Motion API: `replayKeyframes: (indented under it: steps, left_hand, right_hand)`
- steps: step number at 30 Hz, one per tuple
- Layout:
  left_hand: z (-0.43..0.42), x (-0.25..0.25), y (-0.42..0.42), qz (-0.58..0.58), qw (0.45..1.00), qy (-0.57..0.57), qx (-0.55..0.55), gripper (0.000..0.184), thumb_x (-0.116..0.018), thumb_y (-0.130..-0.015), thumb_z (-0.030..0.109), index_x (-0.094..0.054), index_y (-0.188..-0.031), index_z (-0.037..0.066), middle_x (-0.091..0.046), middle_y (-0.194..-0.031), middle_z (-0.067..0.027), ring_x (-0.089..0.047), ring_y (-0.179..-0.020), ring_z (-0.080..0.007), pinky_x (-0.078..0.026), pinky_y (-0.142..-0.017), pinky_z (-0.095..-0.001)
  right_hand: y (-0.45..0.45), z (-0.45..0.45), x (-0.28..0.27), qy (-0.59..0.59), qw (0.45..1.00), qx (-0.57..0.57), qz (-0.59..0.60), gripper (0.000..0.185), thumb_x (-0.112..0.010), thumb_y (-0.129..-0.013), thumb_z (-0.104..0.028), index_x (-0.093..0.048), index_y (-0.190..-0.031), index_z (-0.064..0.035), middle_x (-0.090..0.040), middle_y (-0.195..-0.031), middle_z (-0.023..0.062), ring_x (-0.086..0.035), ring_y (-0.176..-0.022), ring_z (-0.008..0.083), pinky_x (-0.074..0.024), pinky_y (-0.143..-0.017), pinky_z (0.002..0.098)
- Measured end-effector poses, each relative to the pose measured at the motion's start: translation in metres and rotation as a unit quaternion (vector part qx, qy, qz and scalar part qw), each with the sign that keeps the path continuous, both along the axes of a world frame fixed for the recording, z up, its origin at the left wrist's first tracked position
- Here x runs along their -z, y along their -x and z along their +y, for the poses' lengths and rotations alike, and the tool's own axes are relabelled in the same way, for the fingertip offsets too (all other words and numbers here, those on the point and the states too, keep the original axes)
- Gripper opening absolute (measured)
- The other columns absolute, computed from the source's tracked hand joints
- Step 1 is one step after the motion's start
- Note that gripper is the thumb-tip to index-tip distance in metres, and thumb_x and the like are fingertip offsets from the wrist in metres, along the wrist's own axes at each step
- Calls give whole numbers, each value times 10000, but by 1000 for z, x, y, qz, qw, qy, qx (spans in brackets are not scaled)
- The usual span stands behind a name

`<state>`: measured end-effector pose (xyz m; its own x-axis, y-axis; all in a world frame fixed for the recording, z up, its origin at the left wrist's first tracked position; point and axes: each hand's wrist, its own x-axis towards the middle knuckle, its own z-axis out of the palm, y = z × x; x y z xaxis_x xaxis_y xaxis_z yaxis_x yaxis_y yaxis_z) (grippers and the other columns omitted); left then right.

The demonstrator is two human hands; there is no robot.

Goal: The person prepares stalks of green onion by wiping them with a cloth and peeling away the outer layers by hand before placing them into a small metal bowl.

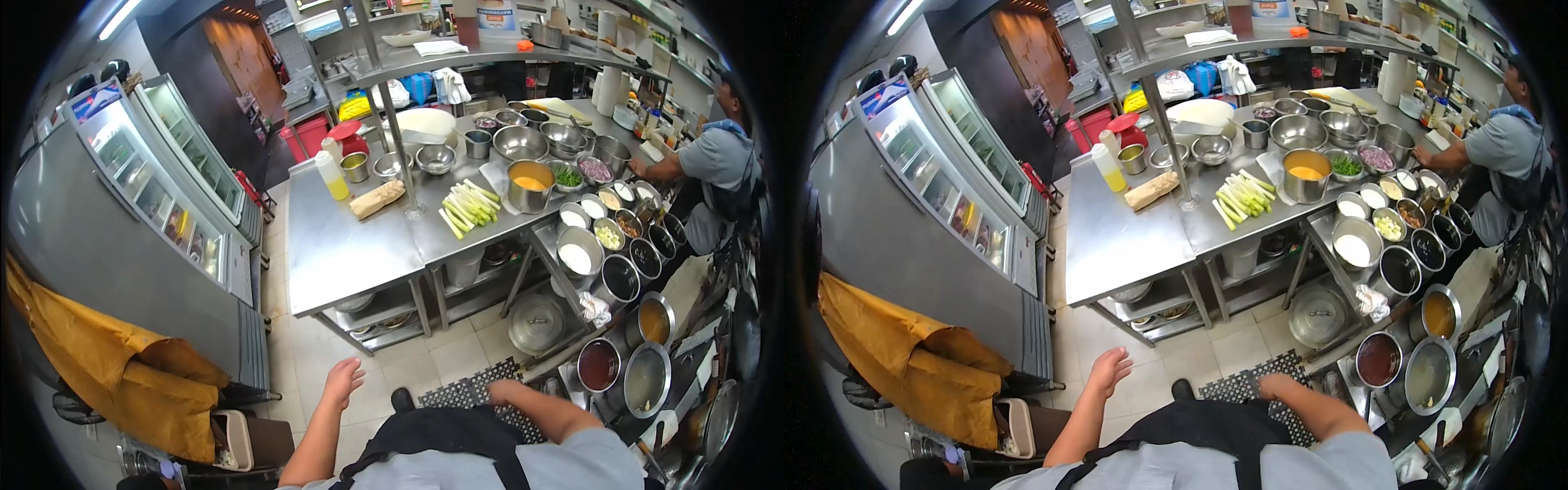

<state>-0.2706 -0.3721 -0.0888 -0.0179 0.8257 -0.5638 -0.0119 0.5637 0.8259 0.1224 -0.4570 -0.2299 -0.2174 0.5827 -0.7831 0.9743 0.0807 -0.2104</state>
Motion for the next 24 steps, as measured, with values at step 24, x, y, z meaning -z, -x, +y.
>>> replayKeyframes:
  steps: [24]
  left_hand:
    - [548, -27, -104, 454, 744, -438, 222, 495, -747, -686, 209, -631, -1143, 59, -600, -1172, -159, -509, -1135, -322, -409, -991, -395]
  right_hand:
    - [27, 345, -115, -303, 912, 131, 243, 218, -589, -839, -226, -669, -958, -62, -639, -941, 160, -607, -919, 335, -489, -814, 416]
